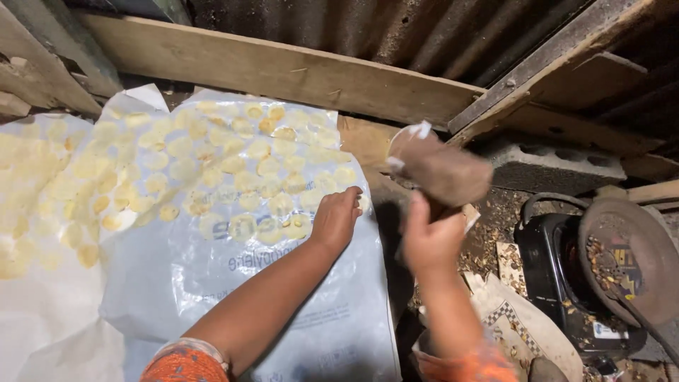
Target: Cracking open nuts or seeds using a stone and a hammer on a flat surface and sorting the kernels.
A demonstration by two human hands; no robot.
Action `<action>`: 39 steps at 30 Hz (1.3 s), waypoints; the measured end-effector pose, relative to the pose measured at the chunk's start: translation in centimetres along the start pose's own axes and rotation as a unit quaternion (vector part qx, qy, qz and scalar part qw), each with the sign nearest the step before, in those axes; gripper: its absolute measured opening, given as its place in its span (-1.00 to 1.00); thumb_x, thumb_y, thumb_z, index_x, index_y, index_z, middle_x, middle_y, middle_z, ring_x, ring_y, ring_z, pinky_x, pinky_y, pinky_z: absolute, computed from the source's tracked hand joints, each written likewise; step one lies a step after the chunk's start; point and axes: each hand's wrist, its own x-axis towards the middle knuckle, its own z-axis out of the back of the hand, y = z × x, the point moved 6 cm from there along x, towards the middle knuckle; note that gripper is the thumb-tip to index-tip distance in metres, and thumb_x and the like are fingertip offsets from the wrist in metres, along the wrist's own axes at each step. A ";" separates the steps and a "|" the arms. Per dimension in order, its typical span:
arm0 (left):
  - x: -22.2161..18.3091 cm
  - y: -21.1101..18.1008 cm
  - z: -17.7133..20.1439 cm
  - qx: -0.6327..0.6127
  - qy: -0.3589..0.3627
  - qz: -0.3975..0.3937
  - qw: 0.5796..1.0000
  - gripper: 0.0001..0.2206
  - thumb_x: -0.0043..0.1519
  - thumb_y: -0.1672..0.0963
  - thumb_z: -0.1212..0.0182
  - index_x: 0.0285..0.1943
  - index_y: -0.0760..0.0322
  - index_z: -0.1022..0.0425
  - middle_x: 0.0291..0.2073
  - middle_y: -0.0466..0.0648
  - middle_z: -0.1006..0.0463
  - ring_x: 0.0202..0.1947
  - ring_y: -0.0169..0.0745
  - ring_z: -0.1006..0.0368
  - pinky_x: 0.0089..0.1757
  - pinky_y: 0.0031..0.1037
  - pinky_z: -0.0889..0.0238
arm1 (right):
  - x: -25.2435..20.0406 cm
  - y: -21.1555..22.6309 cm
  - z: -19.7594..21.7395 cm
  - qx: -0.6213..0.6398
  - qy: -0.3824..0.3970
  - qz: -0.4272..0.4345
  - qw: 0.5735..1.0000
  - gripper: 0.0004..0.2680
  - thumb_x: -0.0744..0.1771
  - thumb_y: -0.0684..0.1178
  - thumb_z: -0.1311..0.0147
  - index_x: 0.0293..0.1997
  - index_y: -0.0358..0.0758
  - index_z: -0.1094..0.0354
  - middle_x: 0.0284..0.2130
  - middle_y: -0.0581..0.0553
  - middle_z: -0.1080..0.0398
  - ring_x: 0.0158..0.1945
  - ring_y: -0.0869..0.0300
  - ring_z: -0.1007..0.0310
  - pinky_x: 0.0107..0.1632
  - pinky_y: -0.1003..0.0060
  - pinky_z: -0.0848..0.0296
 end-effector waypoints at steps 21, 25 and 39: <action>-5.0 3.0 6.1 0.058 -0.032 -0.027 0.997 -0.85 0.35 0.12 -0.11 0.08 0.09 -0.46 -0.12 -0.03 -0.52 0.00 0.01 -0.50 -0.03 -0.29 -0.41 | -1.5 -8.0 -8.4 -0.206 0.297 -0.122 0.924 -0.52 0.33 0.34 -0.02 0.16 -0.32 -0.31 -0.09 -0.48 -0.50 0.13 -0.32 -0.45 0.13 -0.23 -0.44; -2.8 1.4 3.7 -0.011 0.035 0.027 0.999 -0.68 0.29 0.13 -0.18 0.22 0.10 -0.30 -0.19 -0.01 -0.53 -0.03 0.08 -0.49 0.03 -0.19 -0.37 | -1.5 2.6 -1.9 -0.176 0.223 -0.118 0.951 -0.61 0.34 0.33 -0.05 -0.02 -0.24 -0.39 -0.18 -0.49 -0.52 0.08 -0.39 -0.45 0.12 -0.33 -0.36; -11.2 6.2 10.7 0.065 -0.104 0.060 0.991 -0.83 0.28 0.17 -0.18 0.03 0.16 -0.55 -0.14 0.07 -0.51 -0.03 0.18 -0.49 -0.02 -0.21 -0.39 | -5.0 -7.5 -9.8 -0.203 0.329 -0.091 0.918 -0.51 0.35 0.27 -0.02 0.19 -0.46 -0.25 -0.12 -0.59 -0.49 0.03 -0.35 -0.51 -0.01 -0.22 -0.53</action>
